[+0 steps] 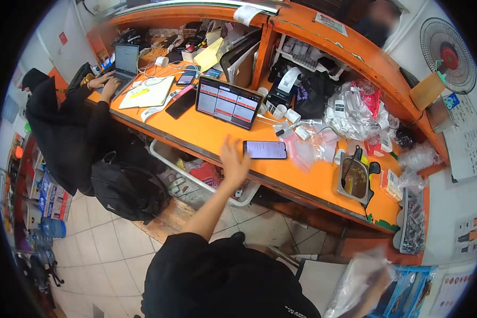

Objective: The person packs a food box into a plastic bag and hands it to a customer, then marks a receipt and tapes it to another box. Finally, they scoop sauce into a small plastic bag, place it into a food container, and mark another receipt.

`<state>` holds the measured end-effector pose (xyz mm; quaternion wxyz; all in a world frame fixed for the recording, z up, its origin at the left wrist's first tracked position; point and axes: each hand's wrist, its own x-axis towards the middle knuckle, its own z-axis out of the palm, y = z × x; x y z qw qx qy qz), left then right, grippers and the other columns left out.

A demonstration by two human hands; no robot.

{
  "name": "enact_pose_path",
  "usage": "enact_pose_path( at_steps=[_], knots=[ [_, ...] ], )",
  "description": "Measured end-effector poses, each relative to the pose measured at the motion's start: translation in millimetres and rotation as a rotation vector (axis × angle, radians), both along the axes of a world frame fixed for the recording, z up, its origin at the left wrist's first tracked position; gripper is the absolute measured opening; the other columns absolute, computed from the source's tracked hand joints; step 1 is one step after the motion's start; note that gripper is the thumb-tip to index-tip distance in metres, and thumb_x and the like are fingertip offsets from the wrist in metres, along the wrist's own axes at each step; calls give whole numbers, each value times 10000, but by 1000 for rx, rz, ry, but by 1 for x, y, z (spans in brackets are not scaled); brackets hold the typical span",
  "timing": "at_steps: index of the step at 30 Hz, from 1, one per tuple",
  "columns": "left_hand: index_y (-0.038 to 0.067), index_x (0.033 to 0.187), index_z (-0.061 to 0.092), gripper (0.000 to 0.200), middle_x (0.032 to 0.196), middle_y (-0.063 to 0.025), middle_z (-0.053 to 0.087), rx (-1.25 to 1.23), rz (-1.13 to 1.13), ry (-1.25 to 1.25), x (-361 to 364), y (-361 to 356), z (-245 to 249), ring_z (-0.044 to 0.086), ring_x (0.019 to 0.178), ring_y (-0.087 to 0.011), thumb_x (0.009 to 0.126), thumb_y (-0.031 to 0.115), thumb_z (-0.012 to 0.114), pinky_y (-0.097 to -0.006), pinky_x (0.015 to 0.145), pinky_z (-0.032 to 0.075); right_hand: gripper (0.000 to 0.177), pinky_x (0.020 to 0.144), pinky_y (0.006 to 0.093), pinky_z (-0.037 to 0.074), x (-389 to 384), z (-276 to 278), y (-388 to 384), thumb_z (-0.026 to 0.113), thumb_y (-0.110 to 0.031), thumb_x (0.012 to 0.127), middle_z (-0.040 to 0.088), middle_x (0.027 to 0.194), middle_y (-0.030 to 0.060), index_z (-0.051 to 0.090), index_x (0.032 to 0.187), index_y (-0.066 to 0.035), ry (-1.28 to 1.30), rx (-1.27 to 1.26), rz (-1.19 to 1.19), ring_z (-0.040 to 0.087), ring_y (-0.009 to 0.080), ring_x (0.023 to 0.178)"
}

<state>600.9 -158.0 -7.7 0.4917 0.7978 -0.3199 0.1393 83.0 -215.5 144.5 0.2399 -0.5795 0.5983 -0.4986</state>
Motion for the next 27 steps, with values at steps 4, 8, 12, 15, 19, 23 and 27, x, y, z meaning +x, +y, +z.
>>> enact_pose_path(
  at_steps=[4,8,12,15,19,23,27],
  knots=[
    [16,1370,286,906,1433,-187,248,-28,-1099,227,-105,7,33,258,1310,-325,689,363,772,-434,1052,256,391,430,265,349,126,7,33,435,-340,963,428,552,-3,461,669,-84,-40,640,544,389,94,440],
    [16,1284,451,578,1250,-159,524,321,-1867,686,-167,25,79,503,1129,-204,793,195,698,-342,969,391,356,530,259,414,155,2,22,443,-359,964,504,656,17,492,747,-81,-735,741,759,484,104,574],
    [43,1061,585,176,900,5,616,-18,-1178,1513,-184,25,69,553,756,-52,902,110,550,-210,698,463,290,883,311,457,136,-94,-16,518,-252,916,517,1166,116,524,1137,-65,-1106,667,642,513,211,1073],
    [44,926,583,185,785,17,580,-423,-748,1761,-183,8,57,538,683,-46,960,188,472,-210,629,464,749,1009,374,363,147,-122,6,651,-98,796,439,1291,124,245,1426,-103,56,720,1175,427,252,1194],
    [50,967,576,179,816,-4,598,-328,-728,1622,-163,9,35,562,703,-70,956,201,480,-235,636,481,757,927,375,437,180,-46,23,665,-312,803,479,1259,161,273,1418,-109,-1302,695,1411,491,278,1129],
    [60,1045,554,204,880,-29,613,-456,-632,1827,-149,12,59,601,762,-115,963,212,447,-273,653,505,613,714,328,509,153,-151,-3,553,-342,870,525,1156,166,330,1384,-94,-1236,1128,997,559,228,961],
    [76,1085,546,281,907,-35,590,-396,-425,1808,-146,5,21,569,796,-138,964,302,430,-329,693,488,747,990,347,375,187,-194,20,621,-320,840,436,1334,136,244,1436,-75,-719,1075,1245,455,224,1185]
  ],
)
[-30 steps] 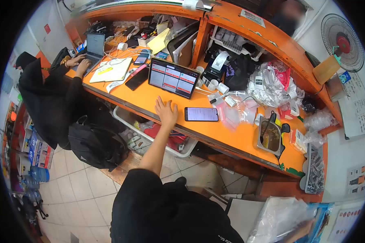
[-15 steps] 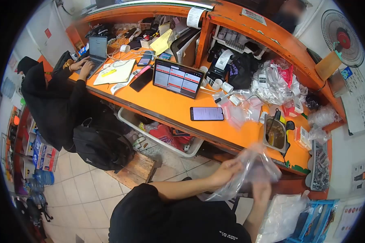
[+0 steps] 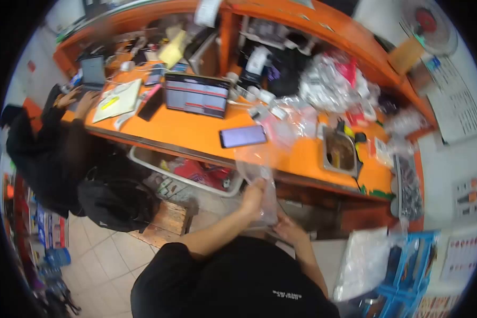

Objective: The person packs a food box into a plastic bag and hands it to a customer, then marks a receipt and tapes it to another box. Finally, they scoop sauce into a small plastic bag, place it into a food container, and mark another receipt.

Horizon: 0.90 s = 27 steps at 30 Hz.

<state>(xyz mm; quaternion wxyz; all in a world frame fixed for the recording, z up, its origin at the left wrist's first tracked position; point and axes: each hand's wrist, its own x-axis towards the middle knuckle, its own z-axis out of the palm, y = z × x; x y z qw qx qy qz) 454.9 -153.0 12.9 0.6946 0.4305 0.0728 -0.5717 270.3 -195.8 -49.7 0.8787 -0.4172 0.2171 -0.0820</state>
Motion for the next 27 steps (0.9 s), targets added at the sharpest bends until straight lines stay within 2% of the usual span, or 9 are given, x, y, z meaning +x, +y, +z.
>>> enact_pose_path(
  at_steps=[2,5,9,12,16,18,21,25,27],
  knots=[
    [79,1056,555,261,859,-20,574,38,39,51,9,3,26,548,745,-113,956,295,449,-296,668,472,1065,996,377,345,34,100,-13,659,-632,696,427,1363,154,169,1453,-66,-479,152,-62,398,262,1260],
    [75,1037,558,213,832,-22,575,-74,-80,-73,19,17,69,553,709,-116,924,246,500,-280,661,473,942,856,335,421,18,114,-40,697,-501,745,582,997,80,215,1440,-88,-727,175,-105,541,203,999],
    [59,1020,546,196,916,-69,597,-213,-584,-464,20,21,50,593,758,-151,840,100,611,-264,698,470,585,727,273,455,7,134,-38,630,-163,846,569,885,50,358,1355,-70,-87,-318,-41,562,147,900],
    [9,1029,529,275,960,-109,603,-300,-424,-45,13,12,66,629,836,-192,768,-60,581,-310,776,522,574,774,270,460,-16,76,-50,610,-180,846,568,1013,69,370,1355,-69,167,-145,-361,563,137,920],
    [-22,1065,509,315,979,-134,603,-465,-382,153,-2,-1,90,638,897,-235,761,-100,519,-362,827,544,589,960,387,394,-30,11,-23,586,-316,884,526,1215,135,365,1362,-53,205,-342,-55,500,226,1136],
    [2,1074,522,346,973,-102,593,-428,-436,150,-7,-3,87,622,882,-197,751,-121,513,-320,763,540,790,1050,464,286,-18,27,0,610,-459,838,422,1353,183,283,1397,-6,-549,312,-185,410,272,1248],
    [16,1067,533,368,950,-66,573,-544,-500,-21,-5,-7,72,586,862,-150,731,-133,504,-268,718,500,959,1052,482,274,-14,127,-10,627,-562,779,384,1378,216,215,1410,30,-769,438,-375,403,292,1257],
    [12,1049,545,395,903,-31,554,-591,-579,-273,9,-11,66,555,845,-138,683,-130,501,-253,722,456,929,1005,437,347,-52,153,-30,655,-561,758,445,1316,214,298,1384,24,-752,195,-86,441,270,1217],
    [-2,952,604,282,892,-32,582,-669,-732,-582,17,-11,72,553,833,-135,676,-38,558,-259,716,438,682,839,355,468,-58,144,-24,654,-413,823,574,1131,184,438,1290,34,-109,-189,-255,573,218,1012]
  ],
)
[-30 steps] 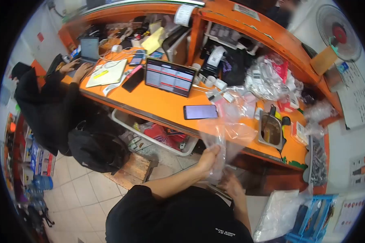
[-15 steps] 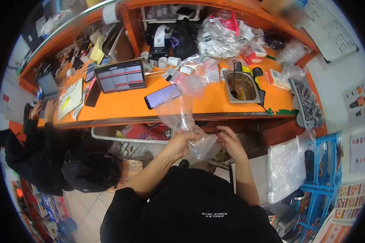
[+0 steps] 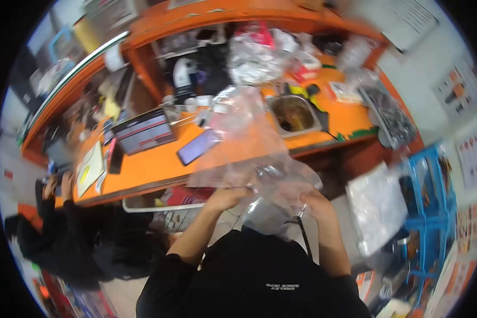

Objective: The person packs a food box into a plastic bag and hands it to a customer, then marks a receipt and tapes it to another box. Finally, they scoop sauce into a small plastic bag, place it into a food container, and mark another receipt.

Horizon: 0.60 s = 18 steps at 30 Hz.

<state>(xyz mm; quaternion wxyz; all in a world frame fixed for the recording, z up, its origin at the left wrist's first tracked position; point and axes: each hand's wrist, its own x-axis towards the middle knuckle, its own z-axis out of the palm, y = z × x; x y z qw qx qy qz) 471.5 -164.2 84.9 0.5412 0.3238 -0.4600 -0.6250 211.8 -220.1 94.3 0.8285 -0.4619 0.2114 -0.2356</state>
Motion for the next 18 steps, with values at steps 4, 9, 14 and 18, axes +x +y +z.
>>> enact_pose_path(
  at_steps=[4,9,14,18],
  knots=[
    [14,936,587,217,779,-28,578,284,53,266,11,8,-47,561,684,-136,726,-39,602,-266,621,463,158,510,220,439,24,-12,11,599,-101,869,618,771,64,592,977,15,274,63,-336,558,110,595],
    [42,945,527,263,848,-79,524,721,420,277,29,24,-79,557,774,-228,728,93,667,-322,700,469,94,554,244,451,12,-54,3,646,-42,824,605,735,47,613,896,9,122,186,-226,558,113,622],
    [-34,1151,409,561,1083,-213,457,101,1326,-976,79,27,-89,444,1064,-368,707,171,684,-432,915,365,112,636,258,473,42,-62,13,630,-29,828,627,812,55,626,938,-9,353,-84,-403,598,140,713],
    [-52,1205,361,642,1152,-254,428,137,1412,-990,189,-13,-126,413,1100,-403,705,166,700,-458,968,322,94,650,238,465,53,-55,13,661,-18,803,639,818,56,654,891,16,385,135,-530,594,132,717]
  ],
)
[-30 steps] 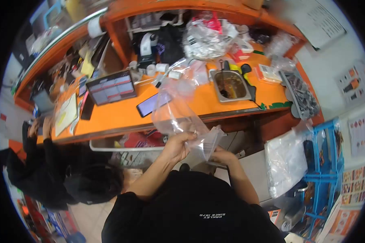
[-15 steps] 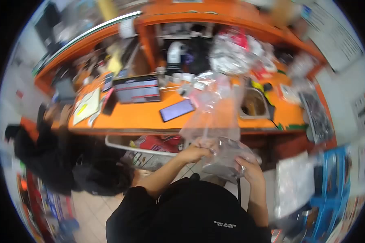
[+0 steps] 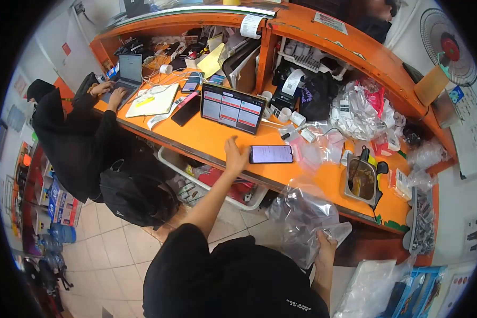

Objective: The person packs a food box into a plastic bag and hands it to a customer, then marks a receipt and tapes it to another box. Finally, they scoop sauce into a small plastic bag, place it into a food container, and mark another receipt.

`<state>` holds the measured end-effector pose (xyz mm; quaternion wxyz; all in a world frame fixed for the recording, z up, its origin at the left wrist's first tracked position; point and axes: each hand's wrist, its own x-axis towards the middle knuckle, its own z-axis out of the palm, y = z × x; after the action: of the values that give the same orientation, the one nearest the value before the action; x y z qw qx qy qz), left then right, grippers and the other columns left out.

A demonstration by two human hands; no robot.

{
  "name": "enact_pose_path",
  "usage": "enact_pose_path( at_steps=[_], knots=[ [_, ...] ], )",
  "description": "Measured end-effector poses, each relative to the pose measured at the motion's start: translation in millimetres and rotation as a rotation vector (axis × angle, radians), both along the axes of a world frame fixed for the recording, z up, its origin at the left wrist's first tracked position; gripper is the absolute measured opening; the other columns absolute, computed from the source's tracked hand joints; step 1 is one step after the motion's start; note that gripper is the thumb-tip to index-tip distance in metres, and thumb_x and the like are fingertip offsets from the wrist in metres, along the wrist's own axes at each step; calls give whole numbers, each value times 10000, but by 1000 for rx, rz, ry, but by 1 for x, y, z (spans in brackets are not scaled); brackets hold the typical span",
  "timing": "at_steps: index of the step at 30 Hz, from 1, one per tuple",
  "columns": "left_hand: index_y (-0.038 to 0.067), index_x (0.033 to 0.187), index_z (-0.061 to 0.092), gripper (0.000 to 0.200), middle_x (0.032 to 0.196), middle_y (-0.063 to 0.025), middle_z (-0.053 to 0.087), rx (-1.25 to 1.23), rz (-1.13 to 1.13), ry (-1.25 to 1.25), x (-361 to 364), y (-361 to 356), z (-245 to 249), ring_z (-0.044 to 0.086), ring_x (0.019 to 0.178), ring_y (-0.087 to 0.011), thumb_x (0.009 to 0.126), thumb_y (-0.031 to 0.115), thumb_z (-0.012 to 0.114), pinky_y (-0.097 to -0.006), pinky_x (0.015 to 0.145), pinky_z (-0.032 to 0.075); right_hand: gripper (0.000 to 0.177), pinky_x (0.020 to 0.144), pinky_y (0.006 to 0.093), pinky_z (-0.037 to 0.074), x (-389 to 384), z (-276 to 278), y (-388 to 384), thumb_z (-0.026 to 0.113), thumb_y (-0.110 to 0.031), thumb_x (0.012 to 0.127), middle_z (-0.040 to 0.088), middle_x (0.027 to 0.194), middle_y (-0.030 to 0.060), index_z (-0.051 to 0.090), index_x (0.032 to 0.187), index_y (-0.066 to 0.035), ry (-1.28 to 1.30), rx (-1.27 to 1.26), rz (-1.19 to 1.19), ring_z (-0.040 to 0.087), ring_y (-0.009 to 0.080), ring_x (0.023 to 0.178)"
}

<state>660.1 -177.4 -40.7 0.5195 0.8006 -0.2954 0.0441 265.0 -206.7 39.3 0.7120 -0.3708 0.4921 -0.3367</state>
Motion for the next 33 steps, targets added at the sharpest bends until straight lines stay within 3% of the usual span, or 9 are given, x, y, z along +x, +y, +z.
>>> enact_pose_path(
  at_steps=[5,9,18,20,22,23,25,26,33],
  knots=[
    [-82,1344,216,911,1380,-359,167,20,269,-131,74,-37,-18,272,1253,-480,668,191,762,-446,1064,250,67,639,232,463,-13,-11,-6,637,-35,829,636,769,50,653,875,12,-113,-77,180,586,117,676],
    [-44,1385,186,1025,1435,-367,21,223,180,-117,68,-27,-10,196,1316,-474,615,217,810,-442,1086,224,35,601,242,463,-7,-1,1,639,-47,831,628,747,32,647,841,-15,-38,-16,58,579,106,641],
    [-6,1422,145,1043,1456,-337,-27,172,162,-12,66,-30,-5,156,1344,-458,640,229,793,-446,1100,191,200,600,282,476,-30,-4,8,543,-246,902,609,784,45,578,948,-55,-238,175,-217,582,153,656],
    [-18,1359,275,860,1425,-304,157,-4,245,-234,34,-47,-16,252,1291,-436,690,229,756,-456,1059,243,220,600,295,476,-44,-21,10,514,-262,896,600,780,58,557,964,-58,-241,185,-285,569,183,638],
    [10,1003,508,373,965,-138,524,-313,-98,-26,-45,-56,9,503,931,-258,772,227,704,-391,815,408,227,613,276,453,-61,-38,10,503,-259,902,604,794,60,581,915,-47,-374,87,-68,572,146,694],
    [32,942,551,275,842,-58,565,-339,-579,487,-96,-51,9,536,805,-158,804,226,688,-327,731,440,183,596,265,443,-50,-15,17,519,-215,897,598,776,51,586,887,-45,-212,22,-39,567,130,682],
    [35,821,595,146,739,-9,584,30,-1184,883,-192,-18,78,545,735,-96,829,167,654,-285,670,458,102,570,236,432,-46,-1,22,563,-114,881,598,755,30,593,828,-32,-26,-66,48,560,102,655],
    [22,776,620,165,739,-16,605,96,-1402,536,-237,-8,67,558,732,-87,830,172,665,-259,649,461,102,570,236,432,-47,-4,27,563,-114,881,598,755,30,593,828,-32,-27,-66,38,560,102,655],
    [-2,749,638,255,658,26,584,138,-1726,1291,-329,14,73,508,632,-43,872,222,643,-208,522,384,147,467,202,381,-98,24,62,575,-148,896,523,616,-25,565,783,-55,-381,57,-183,449,77,481]
  ],
)
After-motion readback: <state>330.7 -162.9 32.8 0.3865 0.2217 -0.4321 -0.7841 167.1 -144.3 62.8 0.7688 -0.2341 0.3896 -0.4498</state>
